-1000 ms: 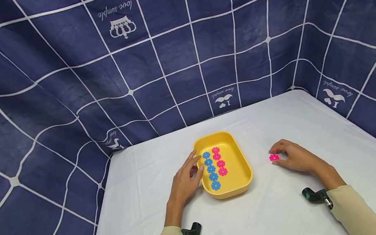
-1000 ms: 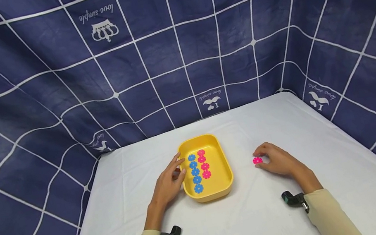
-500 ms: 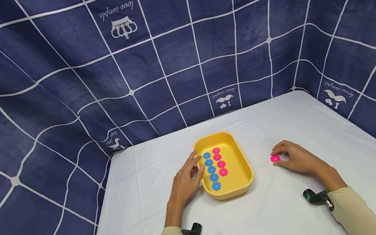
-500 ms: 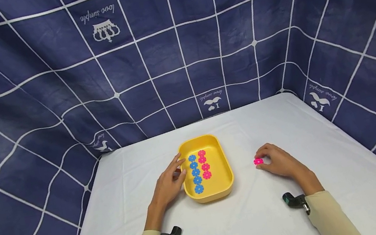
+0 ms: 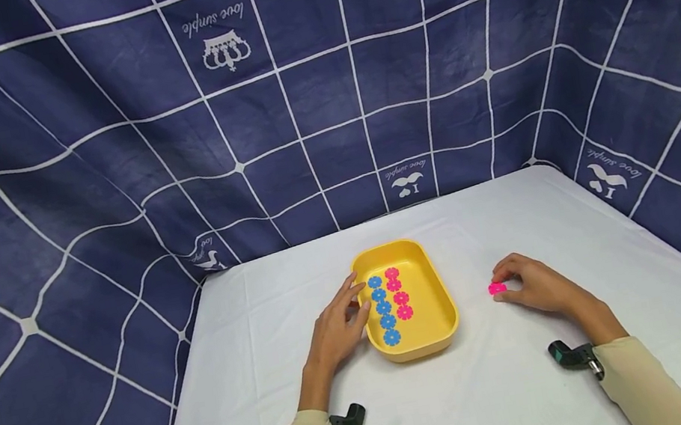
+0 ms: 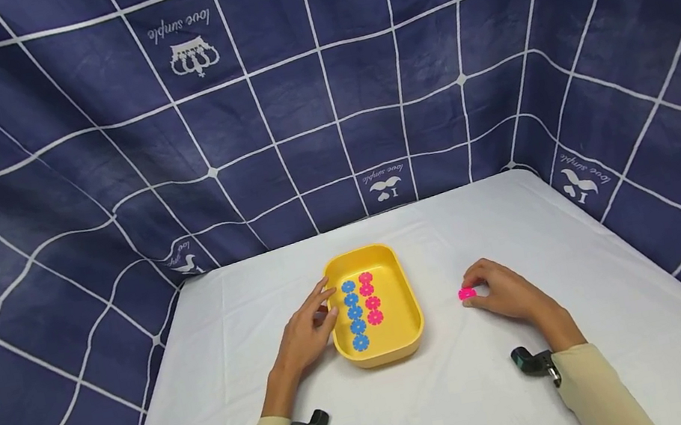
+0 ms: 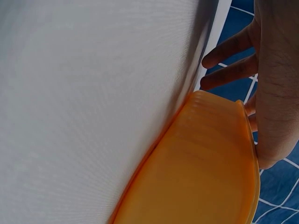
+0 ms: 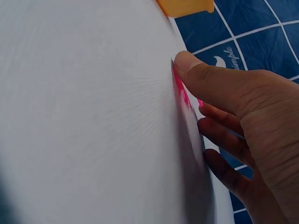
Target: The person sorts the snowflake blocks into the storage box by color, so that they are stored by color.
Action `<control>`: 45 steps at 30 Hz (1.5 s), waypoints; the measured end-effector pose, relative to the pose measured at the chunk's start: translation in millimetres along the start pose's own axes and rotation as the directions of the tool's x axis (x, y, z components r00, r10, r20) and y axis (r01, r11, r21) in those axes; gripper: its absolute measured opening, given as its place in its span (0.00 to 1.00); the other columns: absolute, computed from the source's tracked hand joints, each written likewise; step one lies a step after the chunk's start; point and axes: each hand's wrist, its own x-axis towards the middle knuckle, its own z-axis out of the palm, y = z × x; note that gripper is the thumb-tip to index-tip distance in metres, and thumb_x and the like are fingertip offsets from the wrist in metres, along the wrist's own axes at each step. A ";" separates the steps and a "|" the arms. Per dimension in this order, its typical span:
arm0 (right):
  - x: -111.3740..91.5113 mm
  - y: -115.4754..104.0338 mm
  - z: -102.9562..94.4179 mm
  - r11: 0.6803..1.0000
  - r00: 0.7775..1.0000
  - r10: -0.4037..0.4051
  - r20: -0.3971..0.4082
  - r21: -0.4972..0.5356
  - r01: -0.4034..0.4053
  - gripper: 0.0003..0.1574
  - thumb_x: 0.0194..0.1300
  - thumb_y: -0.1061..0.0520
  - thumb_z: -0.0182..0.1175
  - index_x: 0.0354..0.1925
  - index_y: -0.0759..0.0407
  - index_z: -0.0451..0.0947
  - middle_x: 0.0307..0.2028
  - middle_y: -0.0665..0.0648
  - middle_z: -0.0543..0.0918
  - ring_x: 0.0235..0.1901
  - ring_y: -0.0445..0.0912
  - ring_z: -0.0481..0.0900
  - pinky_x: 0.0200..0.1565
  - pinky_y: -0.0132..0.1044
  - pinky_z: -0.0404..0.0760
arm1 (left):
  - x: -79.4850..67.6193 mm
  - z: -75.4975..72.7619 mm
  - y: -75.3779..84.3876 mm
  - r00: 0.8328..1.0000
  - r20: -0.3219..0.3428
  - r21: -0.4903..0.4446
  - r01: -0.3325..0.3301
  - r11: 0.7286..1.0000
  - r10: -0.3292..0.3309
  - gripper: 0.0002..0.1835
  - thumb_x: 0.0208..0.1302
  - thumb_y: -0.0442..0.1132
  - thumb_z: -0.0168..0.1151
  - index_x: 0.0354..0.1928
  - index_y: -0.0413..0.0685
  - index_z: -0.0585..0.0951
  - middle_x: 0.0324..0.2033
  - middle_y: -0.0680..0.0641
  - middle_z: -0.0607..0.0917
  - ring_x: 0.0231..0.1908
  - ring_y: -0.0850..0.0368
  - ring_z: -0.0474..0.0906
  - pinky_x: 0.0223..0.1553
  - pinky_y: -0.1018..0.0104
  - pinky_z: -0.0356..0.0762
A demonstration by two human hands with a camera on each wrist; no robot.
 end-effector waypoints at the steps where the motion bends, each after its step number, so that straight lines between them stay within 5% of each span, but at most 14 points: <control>1: 0.8 -0.9 -0.2 1.000 1.000 0.001 -0.001 0.000 -0.001 0.16 0.62 0.56 0.81 0.45 0.56 0.87 0.51 0.57 0.84 0.52 0.56 0.82 0.63 0.62 0.81 | -0.3 0.3 0.0 1.000 0.000 -0.001 0.000 1.000 0.000 0.28 0.80 0.61 0.57 0.76 0.64 0.77 0.80 0.70 0.64 0.50 0.62 0.85 0.56 0.54 0.86; 32: 44.5 -69.4 -22.7 0.986 0.987 -0.160 0.002 -0.047 0.160 0.20 0.65 0.52 0.79 0.51 0.56 0.86 0.52 0.56 0.84 0.54 0.60 0.83 0.60 0.62 0.84 | -0.6 0.7 -0.8 1.000 -0.005 -0.002 -0.006 1.000 0.006 0.27 0.80 0.57 0.59 0.76 0.61 0.77 0.81 0.68 0.64 0.50 0.62 0.85 0.55 0.55 0.87; 45: 69.5 -112.7 -9.0 0.971 0.969 -0.230 0.088 -0.045 0.235 0.24 0.63 0.49 0.81 0.54 0.53 0.85 0.52 0.53 0.85 0.53 0.55 0.82 0.58 0.56 0.87 | -0.5 -0.9 0.8 1.000 -0.003 -0.002 -0.016 1.000 0.016 0.28 0.80 0.61 0.57 0.75 0.63 0.78 0.81 0.67 0.65 0.51 0.62 0.86 0.54 0.56 0.87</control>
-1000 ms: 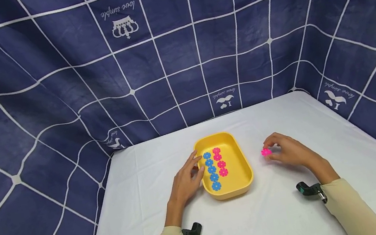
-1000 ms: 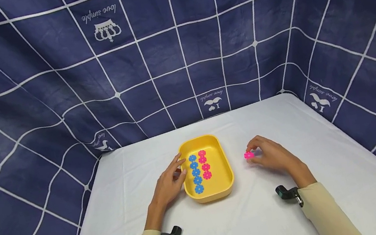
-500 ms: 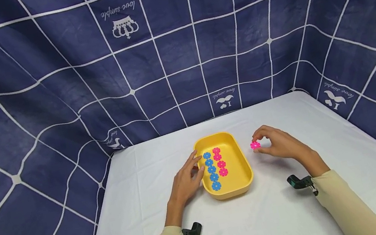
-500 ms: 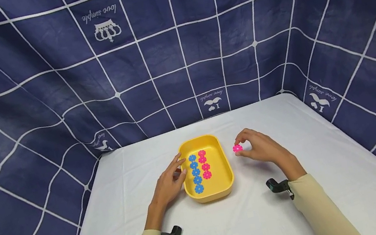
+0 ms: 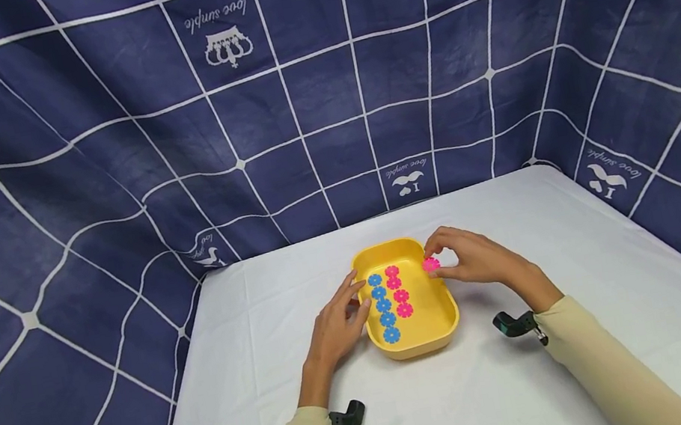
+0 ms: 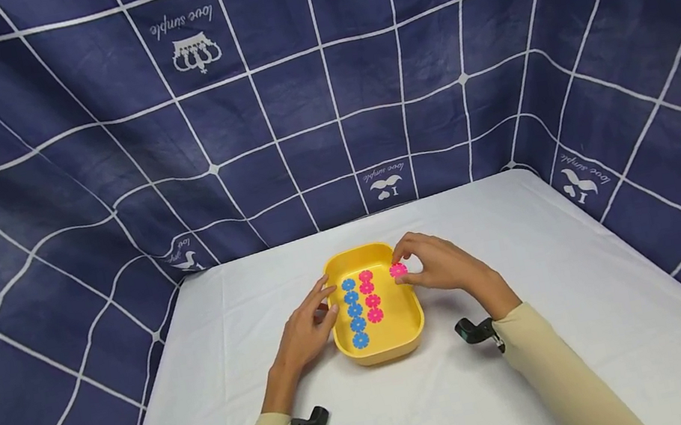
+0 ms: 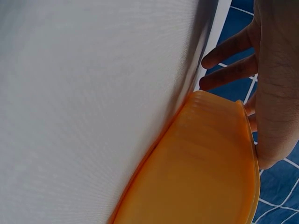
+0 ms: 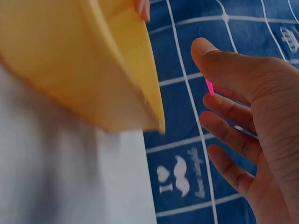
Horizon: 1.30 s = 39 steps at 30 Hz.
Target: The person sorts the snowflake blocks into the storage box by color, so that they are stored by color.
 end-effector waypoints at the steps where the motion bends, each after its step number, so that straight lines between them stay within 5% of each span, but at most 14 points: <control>1: 3.7 -3.9 2.0 1.000 1.000 -0.008 0.014 0.000 0.008 0.24 0.64 0.48 0.80 0.54 0.52 0.85 0.52 0.53 0.85 0.53 0.54 0.82 0.59 0.55 0.87 | -0.2 -0.1 -0.4 1.000 -0.002 -0.002 -0.003 1.000 0.003 0.28 0.80 0.60 0.57 0.75 0.62 0.78 0.81 0.67 0.65 0.50 0.62 0.86 0.54 0.55 0.87; 9: 33.4 -29.1 16.6 0.993 0.989 -0.112 0.092 -0.025 0.115 0.24 0.65 0.47 0.79 0.54 0.53 0.86 0.51 0.51 0.85 0.52 0.51 0.83 0.62 0.53 0.85 | 0.8 -0.8 -2.6 1.000 0.000 -0.006 -0.001 1.000 0.001 0.28 0.79 0.61 0.57 0.75 0.65 0.78 0.80 0.68 0.65 0.50 0.63 0.86 0.55 0.56 0.87; 19: 65.9 -51.0 34.0 0.971 0.944 -0.202 0.260 -0.069 0.227 0.19 0.65 0.51 0.78 0.52 0.54 0.87 0.53 0.55 0.85 0.55 0.55 0.84 0.59 0.48 0.86 | 3.6 -4.3 -1.4 1.000 -0.006 -0.003 -0.026 1.000 0.026 0.28 0.80 0.60 0.57 0.75 0.60 0.78 0.80 0.65 0.67 0.49 0.63 0.87 0.53 0.55 0.87; 28: 77.2 -52.7 41.6 0.962 0.869 -0.161 0.468 -0.123 0.244 0.18 0.62 0.46 0.81 0.45 0.50 0.88 0.45 0.55 0.84 0.43 0.47 0.82 0.46 0.36 0.84 | 2.7 -4.8 -1.9 0.999 0.002 -0.008 -0.033 0.999 0.033 0.28 0.81 0.60 0.56 0.75 0.60 0.78 0.81 0.64 0.67 0.48 0.64 0.86 0.50 0.56 0.86; 39: 77.9 -53.0 54.3 0.932 0.748 -0.133 0.650 -0.174 0.317 0.15 0.59 0.45 0.83 0.40 0.42 0.87 0.40 0.42 0.78 0.41 0.40 0.76 0.45 0.35 0.81 | 2.4 -3.5 -2.8 1.000 0.003 -0.010 -0.023 1.000 0.023 0.29 0.80 0.61 0.56 0.75 0.60 0.78 0.81 0.66 0.65 0.50 0.64 0.85 0.52 0.56 0.86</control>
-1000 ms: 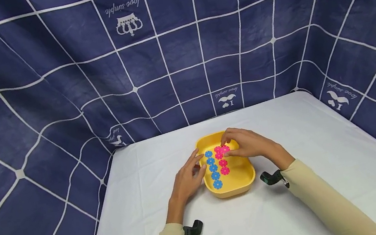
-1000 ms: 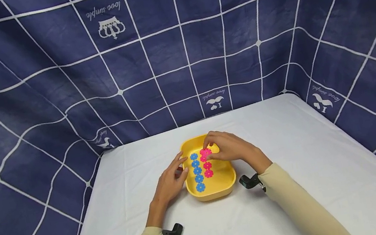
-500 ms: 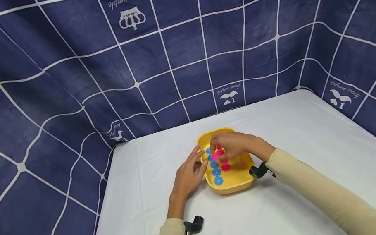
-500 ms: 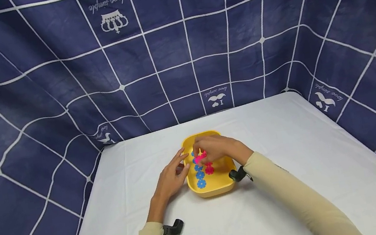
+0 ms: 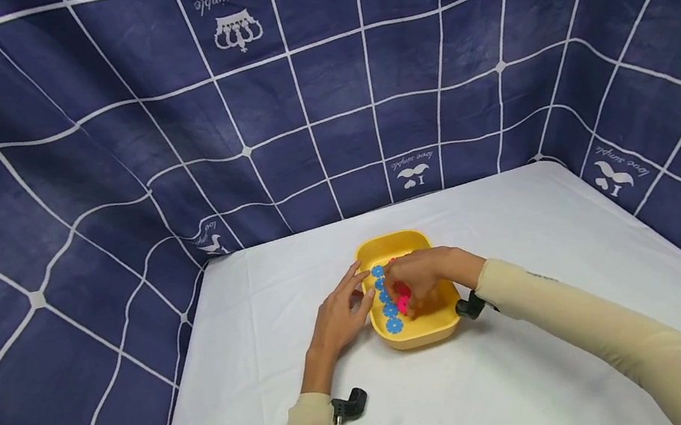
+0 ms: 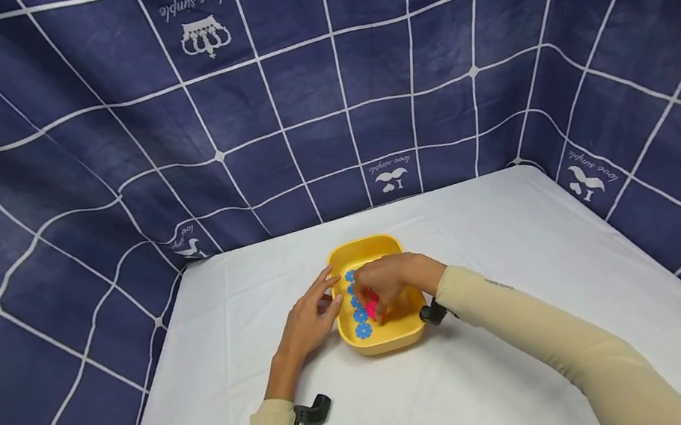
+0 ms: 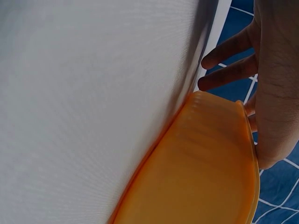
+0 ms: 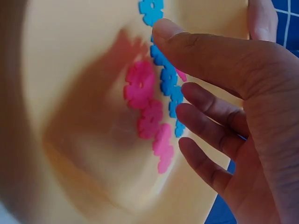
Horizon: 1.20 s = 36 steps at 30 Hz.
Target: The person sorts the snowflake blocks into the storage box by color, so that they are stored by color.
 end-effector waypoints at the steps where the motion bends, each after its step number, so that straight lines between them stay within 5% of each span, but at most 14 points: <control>1: 0.8 -0.4 0.1 1.000 1.000 0.000 0.016 -0.005 0.001 0.15 0.59 0.44 0.83 0.40 0.41 0.87 0.40 0.42 0.78 0.41 0.40 0.76 0.45 0.35 0.81 | 0.0 -0.1 0.0 1.000 0.002 -0.001 0.000 1.000 0.000 0.29 0.81 0.62 0.55 0.75 0.60 0.78 0.81 0.66 0.65 0.50 0.64 0.85 0.51 0.56 0.86; 17: 11.8 -3.3 11.1 0.997 0.989 -0.052 0.140 -0.052 0.059 0.16 0.57 0.41 0.83 0.35 0.39 0.84 0.38 0.41 0.77 0.36 0.37 0.75 0.38 0.30 0.79 | 0.3 -1.3 0.6 1.000 0.007 0.003 -0.009 1.000 0.009 0.29 0.81 0.61 0.56 0.75 0.58 0.78 0.81 0.64 0.65 0.49 0.64 0.85 0.50 0.56 0.85; 28: 10.6 -5.0 14.2 0.997 0.989 -0.037 0.142 -0.059 0.046 0.18 0.56 0.46 0.84 0.34 0.39 0.82 0.36 0.42 0.76 0.34 0.37 0.75 0.38 0.29 0.79 | -1.0 -0.4 -0.6 1.000 -0.003 0.001 -0.010 1.000 0.010 0.28 0.81 0.60 0.56 0.75 0.59 0.78 0.81 0.65 0.65 0.49 0.65 0.85 0.50 0.56 0.85; 36: 4.7 -7.8 14.8 0.998 0.996 -0.040 0.074 -0.052 0.043 0.16 0.58 0.40 0.82 0.38 0.40 0.86 0.38 0.40 0.78 0.35 0.36 0.75 0.41 0.30 0.80 | -5.0 0.3 -0.1 1.000 -0.005 0.016 -0.018 1.000 0.018 0.29 0.81 0.62 0.54 0.76 0.61 0.78 0.81 0.65 0.65 0.54 0.59 0.83 0.56 0.51 0.84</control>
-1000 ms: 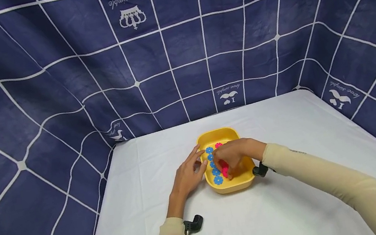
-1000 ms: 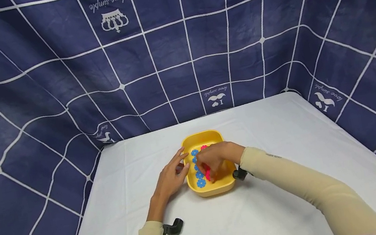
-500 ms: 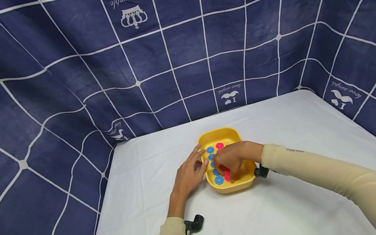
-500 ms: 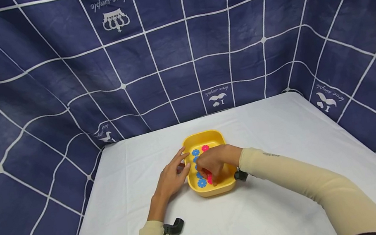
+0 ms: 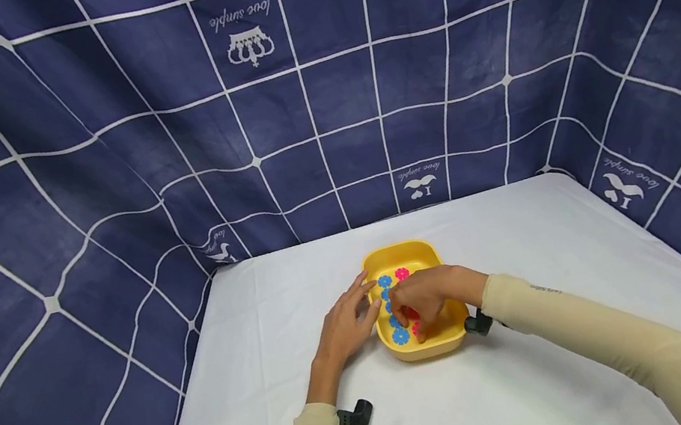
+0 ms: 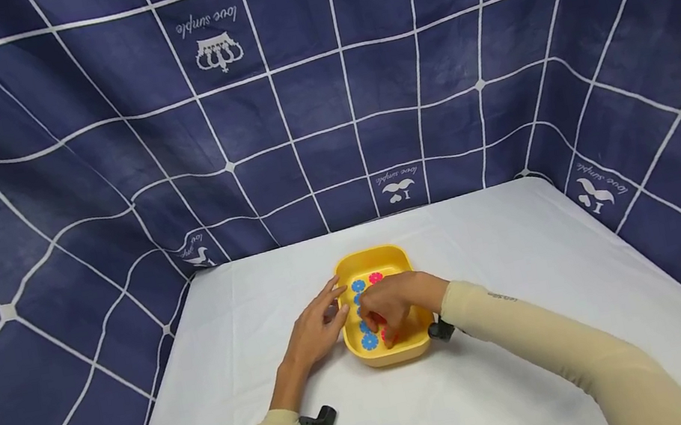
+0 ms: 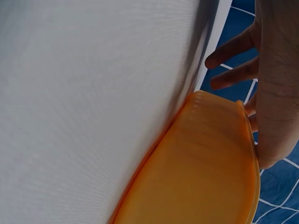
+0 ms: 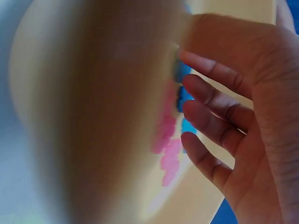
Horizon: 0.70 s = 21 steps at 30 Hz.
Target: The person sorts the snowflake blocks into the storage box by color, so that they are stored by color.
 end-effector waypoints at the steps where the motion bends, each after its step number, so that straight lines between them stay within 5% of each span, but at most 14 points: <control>1: -0.9 -0.6 -0.6 1.000 1.000 0.000 -0.022 0.008 0.000 0.16 0.60 0.39 0.81 0.39 0.41 0.86 0.38 0.39 0.79 0.35 0.35 0.76 0.42 0.30 0.80 | -0.3 -0.1 -0.2 1.000 -0.003 0.007 -0.004 1.000 0.004 0.29 0.81 0.62 0.54 0.76 0.61 0.78 0.81 0.65 0.65 0.56 0.58 0.82 0.58 0.49 0.84; 8: -12.2 -6.5 -6.6 0.992 0.979 0.044 -0.200 0.126 -0.019 0.16 0.70 0.42 0.73 0.48 0.49 0.89 0.38 0.40 0.84 0.41 0.41 0.82 0.48 0.35 0.85 | 3.9 0.1 -1.5 1.000 0.011 0.052 -0.016 0.999 0.015 0.28 0.81 0.62 0.53 0.76 0.63 0.78 0.81 0.67 0.64 0.62 0.55 0.79 0.60 0.47 0.83; 21: -39.2 -8.3 4.9 0.933 0.883 0.174 -0.436 0.359 -0.006 0.22 0.74 0.48 0.70 0.58 0.60 0.86 0.53 0.57 0.88 0.57 0.54 0.84 0.66 0.55 0.82 | 0.3 -1.4 -6.4 1.000 0.024 0.097 -0.010 0.995 0.008 0.28 0.81 0.62 0.54 0.76 0.64 0.77 0.81 0.66 0.64 0.68 0.55 0.77 0.67 0.47 0.80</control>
